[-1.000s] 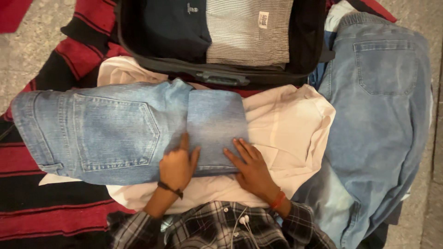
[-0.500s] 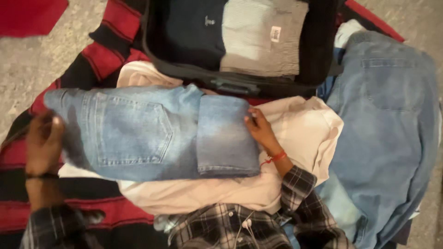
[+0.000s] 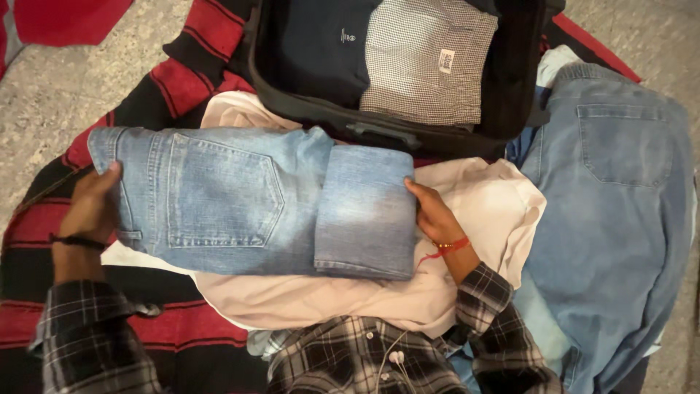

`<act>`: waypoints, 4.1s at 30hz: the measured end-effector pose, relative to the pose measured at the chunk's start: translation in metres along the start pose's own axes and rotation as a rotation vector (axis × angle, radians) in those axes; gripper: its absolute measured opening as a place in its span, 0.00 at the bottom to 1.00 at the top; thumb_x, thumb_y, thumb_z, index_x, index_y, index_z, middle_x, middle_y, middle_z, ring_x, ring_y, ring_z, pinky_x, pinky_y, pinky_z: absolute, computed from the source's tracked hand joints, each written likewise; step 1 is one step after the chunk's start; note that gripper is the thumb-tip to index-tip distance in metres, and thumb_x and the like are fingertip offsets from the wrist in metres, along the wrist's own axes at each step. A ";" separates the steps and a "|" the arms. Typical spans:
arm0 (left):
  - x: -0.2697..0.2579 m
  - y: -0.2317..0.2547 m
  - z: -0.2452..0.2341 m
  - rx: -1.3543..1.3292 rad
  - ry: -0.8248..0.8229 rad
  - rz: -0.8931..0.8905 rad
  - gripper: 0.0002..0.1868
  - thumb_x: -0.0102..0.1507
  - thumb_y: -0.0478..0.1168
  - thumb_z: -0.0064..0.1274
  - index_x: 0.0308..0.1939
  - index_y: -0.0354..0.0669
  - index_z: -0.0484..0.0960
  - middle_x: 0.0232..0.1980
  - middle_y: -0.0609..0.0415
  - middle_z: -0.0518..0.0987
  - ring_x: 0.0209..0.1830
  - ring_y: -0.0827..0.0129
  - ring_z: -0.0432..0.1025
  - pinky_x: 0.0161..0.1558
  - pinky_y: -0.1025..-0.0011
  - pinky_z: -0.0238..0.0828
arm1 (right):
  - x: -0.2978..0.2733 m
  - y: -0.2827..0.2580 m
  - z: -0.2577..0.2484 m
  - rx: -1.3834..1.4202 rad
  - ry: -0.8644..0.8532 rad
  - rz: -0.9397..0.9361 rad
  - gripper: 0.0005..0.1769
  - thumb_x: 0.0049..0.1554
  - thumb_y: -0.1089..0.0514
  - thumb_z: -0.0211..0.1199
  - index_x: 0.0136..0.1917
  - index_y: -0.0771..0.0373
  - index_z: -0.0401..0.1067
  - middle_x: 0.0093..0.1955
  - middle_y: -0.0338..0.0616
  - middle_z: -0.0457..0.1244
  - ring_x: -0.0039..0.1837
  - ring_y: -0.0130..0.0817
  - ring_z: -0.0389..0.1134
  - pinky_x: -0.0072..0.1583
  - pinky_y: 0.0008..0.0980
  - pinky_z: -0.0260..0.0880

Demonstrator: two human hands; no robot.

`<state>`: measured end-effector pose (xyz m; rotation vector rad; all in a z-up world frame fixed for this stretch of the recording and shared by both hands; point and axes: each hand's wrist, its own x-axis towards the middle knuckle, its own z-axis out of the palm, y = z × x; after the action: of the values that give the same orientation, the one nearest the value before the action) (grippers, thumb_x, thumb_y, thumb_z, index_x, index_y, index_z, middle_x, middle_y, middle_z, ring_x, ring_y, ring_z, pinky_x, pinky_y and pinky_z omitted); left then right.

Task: The person folds a pair of blue jeans and places them into a suitcase already containing other folded garments.

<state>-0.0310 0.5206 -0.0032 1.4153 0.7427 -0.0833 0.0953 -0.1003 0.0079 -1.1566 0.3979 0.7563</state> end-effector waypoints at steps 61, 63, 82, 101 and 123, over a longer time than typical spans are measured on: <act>-0.243 0.015 0.416 0.773 -0.889 1.139 0.43 0.59 0.56 0.54 0.75 0.45 0.62 0.78 0.40 0.61 0.77 0.47 0.54 0.73 0.35 0.30 | -0.171 0.031 -0.102 -0.757 -0.088 -1.030 0.18 0.54 0.62 0.66 0.59 0.65 0.72 0.71 0.57 0.60 0.69 0.44 0.66 0.67 0.36 0.67; -0.251 -0.008 0.427 0.890 -0.783 1.254 0.40 0.64 0.54 0.51 0.78 0.49 0.60 0.81 0.45 0.60 0.82 0.52 0.53 0.78 0.38 0.31 | -0.181 0.034 -0.116 -0.879 -0.071 -0.999 0.23 0.48 0.69 0.63 0.58 0.60 0.75 0.68 0.49 0.63 0.68 0.40 0.68 0.68 0.34 0.67; -0.210 -0.045 0.417 0.918 -0.774 1.242 0.29 0.68 0.61 0.43 0.72 0.64 0.70 0.82 0.37 0.54 0.82 0.39 0.45 0.73 0.28 0.25 | -0.193 0.003 -0.077 -0.809 0.555 -0.573 0.48 0.48 0.70 0.60 0.81 0.63 0.54 0.75 0.54 0.58 0.71 0.41 0.60 0.65 0.34 0.61; -0.201 -0.072 0.406 0.803 -0.658 1.253 0.28 0.69 0.52 0.51 0.71 0.48 0.72 0.78 0.38 0.62 0.80 0.45 0.53 0.75 0.35 0.35 | -0.164 -0.012 -0.086 -0.837 0.441 -0.383 0.49 0.48 0.59 0.75 0.77 0.66 0.55 0.69 0.50 0.62 0.67 0.36 0.64 0.64 0.33 0.67; -0.120 -0.003 0.365 -0.506 -0.878 -0.032 0.41 0.59 0.42 0.62 0.73 0.34 0.62 0.64 0.47 0.76 0.63 0.63 0.72 0.64 0.62 0.69 | -0.157 -0.046 -0.041 -0.024 0.321 -0.904 0.55 0.57 0.67 0.64 0.88 0.52 0.38 0.69 0.48 0.62 0.63 0.34 0.68 0.64 0.34 0.68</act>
<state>0.0262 0.1436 0.0455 0.7548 0.0353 -0.4742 0.0234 -0.1985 0.1246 -1.3188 0.0938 -0.2149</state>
